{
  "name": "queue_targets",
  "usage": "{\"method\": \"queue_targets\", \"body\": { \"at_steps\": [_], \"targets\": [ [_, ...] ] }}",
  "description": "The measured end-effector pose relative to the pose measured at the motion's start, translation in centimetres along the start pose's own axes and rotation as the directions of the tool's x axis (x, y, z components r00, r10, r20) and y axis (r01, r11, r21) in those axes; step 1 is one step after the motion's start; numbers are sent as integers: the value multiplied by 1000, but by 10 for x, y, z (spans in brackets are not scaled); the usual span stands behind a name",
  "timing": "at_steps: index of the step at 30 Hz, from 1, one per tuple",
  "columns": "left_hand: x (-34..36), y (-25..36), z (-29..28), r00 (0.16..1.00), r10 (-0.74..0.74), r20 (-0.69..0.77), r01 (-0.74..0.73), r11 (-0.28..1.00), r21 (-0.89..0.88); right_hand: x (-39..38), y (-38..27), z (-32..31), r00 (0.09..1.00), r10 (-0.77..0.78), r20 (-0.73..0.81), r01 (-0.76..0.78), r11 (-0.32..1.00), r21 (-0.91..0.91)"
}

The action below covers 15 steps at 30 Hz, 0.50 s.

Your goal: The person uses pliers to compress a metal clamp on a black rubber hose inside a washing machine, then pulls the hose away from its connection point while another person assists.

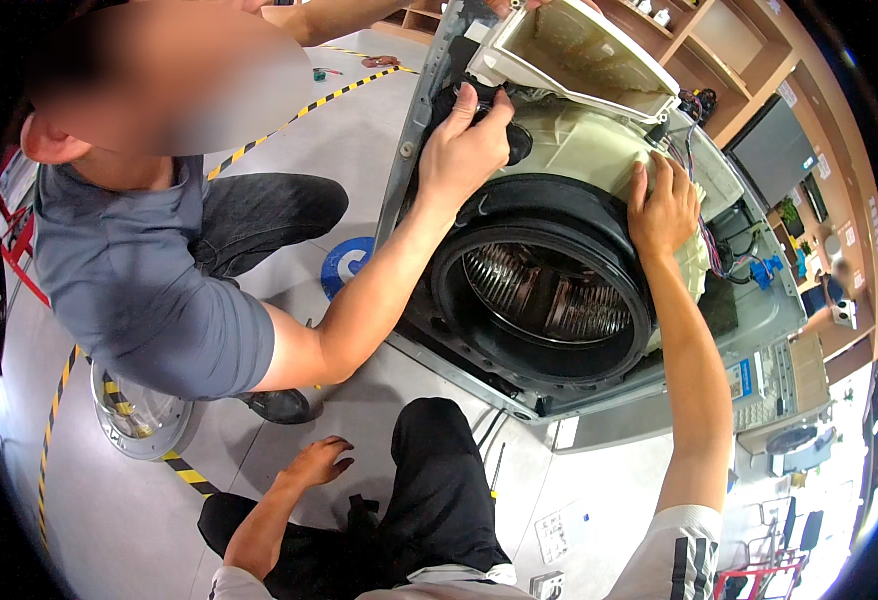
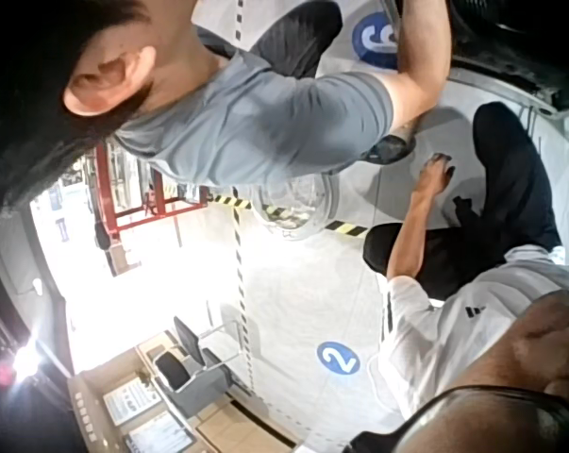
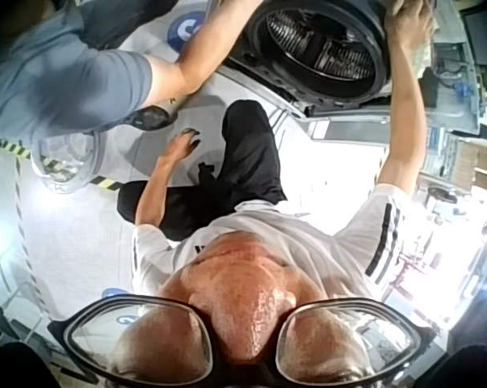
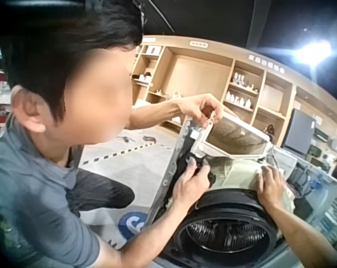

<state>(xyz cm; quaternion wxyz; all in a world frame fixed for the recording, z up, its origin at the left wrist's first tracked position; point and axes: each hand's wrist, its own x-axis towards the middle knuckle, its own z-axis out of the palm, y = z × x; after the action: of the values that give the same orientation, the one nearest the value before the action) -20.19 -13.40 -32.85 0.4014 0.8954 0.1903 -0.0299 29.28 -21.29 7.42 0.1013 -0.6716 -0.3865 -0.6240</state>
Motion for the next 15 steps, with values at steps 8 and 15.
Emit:
{"method": "queue_targets", "body": {
  "at_steps": [8, 15],
  "targets": [
    [1, 2, -1, 1000, 0, 11, 0, 1000, 8, -1, 1, -1, 1000, 3, 4, -3, 1000, -1],
    [1, 3, -2, 1000, -10, 20, 10, 1000, 17, 1, 0, -2, 1000, 5, 12, -5, 1000, -4]
  ]
}}
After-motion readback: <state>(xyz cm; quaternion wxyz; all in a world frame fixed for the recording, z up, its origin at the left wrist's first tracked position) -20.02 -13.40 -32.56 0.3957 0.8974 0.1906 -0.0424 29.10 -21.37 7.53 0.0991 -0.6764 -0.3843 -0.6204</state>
